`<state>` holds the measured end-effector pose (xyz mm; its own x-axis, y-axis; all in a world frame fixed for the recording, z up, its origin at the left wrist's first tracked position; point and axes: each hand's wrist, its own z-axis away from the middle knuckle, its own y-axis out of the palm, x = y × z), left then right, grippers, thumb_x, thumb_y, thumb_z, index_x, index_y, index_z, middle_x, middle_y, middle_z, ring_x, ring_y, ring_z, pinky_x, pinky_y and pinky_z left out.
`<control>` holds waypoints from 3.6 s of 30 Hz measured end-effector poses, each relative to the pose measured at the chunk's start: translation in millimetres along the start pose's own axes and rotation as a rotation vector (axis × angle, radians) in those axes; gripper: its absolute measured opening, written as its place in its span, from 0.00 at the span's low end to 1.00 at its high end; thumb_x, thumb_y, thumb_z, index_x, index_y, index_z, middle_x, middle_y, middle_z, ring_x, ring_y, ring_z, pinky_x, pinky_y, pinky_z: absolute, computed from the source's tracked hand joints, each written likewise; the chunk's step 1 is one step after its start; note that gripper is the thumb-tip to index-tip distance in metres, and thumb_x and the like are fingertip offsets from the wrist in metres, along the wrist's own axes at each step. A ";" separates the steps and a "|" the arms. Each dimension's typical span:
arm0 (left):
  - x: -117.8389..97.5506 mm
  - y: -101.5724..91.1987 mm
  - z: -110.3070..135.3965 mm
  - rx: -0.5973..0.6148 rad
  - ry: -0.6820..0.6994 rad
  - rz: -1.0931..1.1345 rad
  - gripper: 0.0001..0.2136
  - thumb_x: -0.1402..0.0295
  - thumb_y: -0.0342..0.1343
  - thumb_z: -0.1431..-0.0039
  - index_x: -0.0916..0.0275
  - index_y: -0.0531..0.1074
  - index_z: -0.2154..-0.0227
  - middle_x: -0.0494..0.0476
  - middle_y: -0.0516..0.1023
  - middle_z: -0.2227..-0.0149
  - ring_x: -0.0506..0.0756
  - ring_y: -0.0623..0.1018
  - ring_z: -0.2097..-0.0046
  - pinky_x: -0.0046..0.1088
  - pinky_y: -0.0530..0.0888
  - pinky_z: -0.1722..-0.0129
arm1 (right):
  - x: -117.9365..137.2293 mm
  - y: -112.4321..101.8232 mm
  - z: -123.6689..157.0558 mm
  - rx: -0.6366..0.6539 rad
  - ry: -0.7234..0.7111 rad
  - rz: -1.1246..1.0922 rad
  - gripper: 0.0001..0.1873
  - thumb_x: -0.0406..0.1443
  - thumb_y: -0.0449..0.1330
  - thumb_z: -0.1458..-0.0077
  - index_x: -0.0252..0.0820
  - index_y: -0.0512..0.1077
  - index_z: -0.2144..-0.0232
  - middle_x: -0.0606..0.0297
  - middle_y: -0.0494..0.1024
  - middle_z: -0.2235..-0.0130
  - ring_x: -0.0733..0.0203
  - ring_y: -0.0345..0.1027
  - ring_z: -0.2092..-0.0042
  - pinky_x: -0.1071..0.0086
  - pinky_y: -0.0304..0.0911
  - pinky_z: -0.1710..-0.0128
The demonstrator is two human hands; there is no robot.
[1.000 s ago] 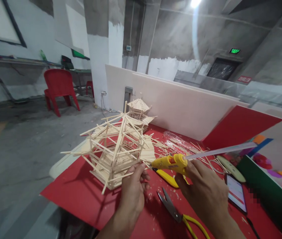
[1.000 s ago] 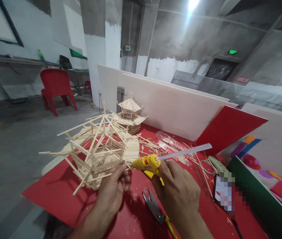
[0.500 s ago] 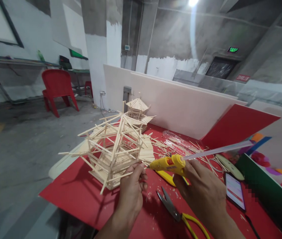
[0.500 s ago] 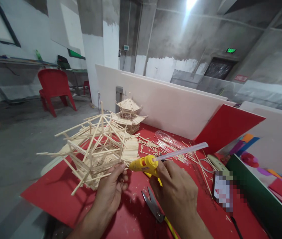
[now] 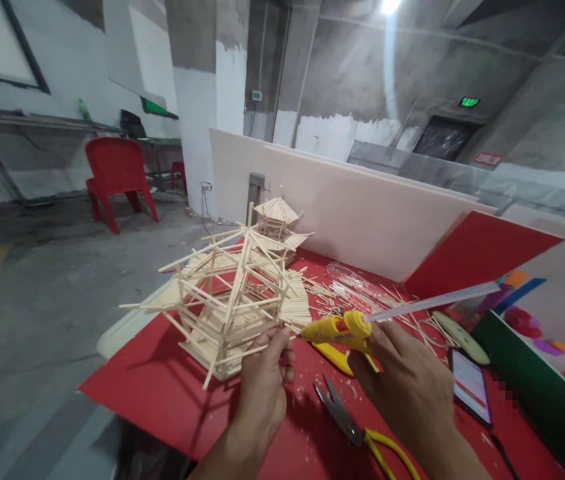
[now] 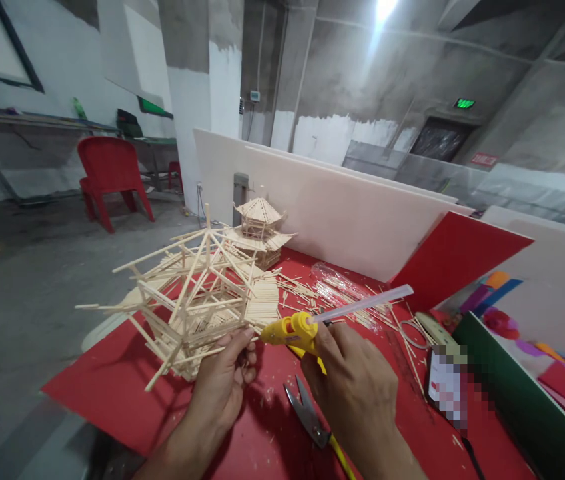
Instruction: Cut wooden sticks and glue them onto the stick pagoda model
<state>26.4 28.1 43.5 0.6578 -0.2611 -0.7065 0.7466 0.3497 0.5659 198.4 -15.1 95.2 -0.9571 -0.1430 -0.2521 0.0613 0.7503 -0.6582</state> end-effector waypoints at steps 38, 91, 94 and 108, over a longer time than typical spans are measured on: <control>0.1 -5.6 5.5 0.078 -0.050 0.008 0.16 0.63 0.71 0.62 0.62 0.72 0.72 0.47 0.70 0.79 0.48 0.69 0.78 0.19 0.61 0.85 | -1.4 1.5 1.2 -0.015 0.014 0.035 0.09 0.38 0.54 0.39 0.43 0.72 0.60 0.67 0.72 0.71 0.63 0.60 0.72 0.69 0.49 0.72; -29.2 -30.5 31.1 0.293 1.353 -1.030 0.08 0.77 0.61 0.45 0.59 0.79 0.66 0.55 0.79 0.72 0.54 0.75 0.68 0.31 0.70 0.66 | -7.4 2.8 15.1 -0.144 0.146 -0.196 0.08 0.36 0.59 0.42 0.42 0.72 0.59 0.65 0.75 0.66 0.62 0.63 0.71 0.69 0.56 0.70; -4.8 -31.3 34.4 0.347 0.551 -0.731 0.09 0.67 0.63 0.46 0.62 0.76 0.80 0.51 0.71 0.81 0.48 0.68 0.79 0.24 0.62 0.80 | -7.2 4.4 16.9 -0.141 0.148 -0.185 0.08 0.36 0.60 0.42 0.43 0.72 0.59 0.64 0.75 0.65 0.62 0.64 0.70 0.69 0.56 0.69; 1.5 7.5 8.2 0.020 -0.050 0.164 0.22 0.70 0.75 0.69 0.65 0.72 0.69 0.45 0.71 0.78 0.44 0.69 0.78 0.16 0.61 0.84 | 1.9 1.5 14.8 -0.094 0.139 -0.172 0.05 0.36 0.57 0.41 0.43 0.72 0.62 0.67 0.72 0.71 0.62 0.61 0.72 0.69 0.52 0.70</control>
<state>33.8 23.0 50.1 0.7749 -0.2468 -0.5819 0.6301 0.3737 0.6806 200.9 -23.8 83.3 -0.9813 -0.1888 -0.0374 -0.1268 0.7805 -0.6122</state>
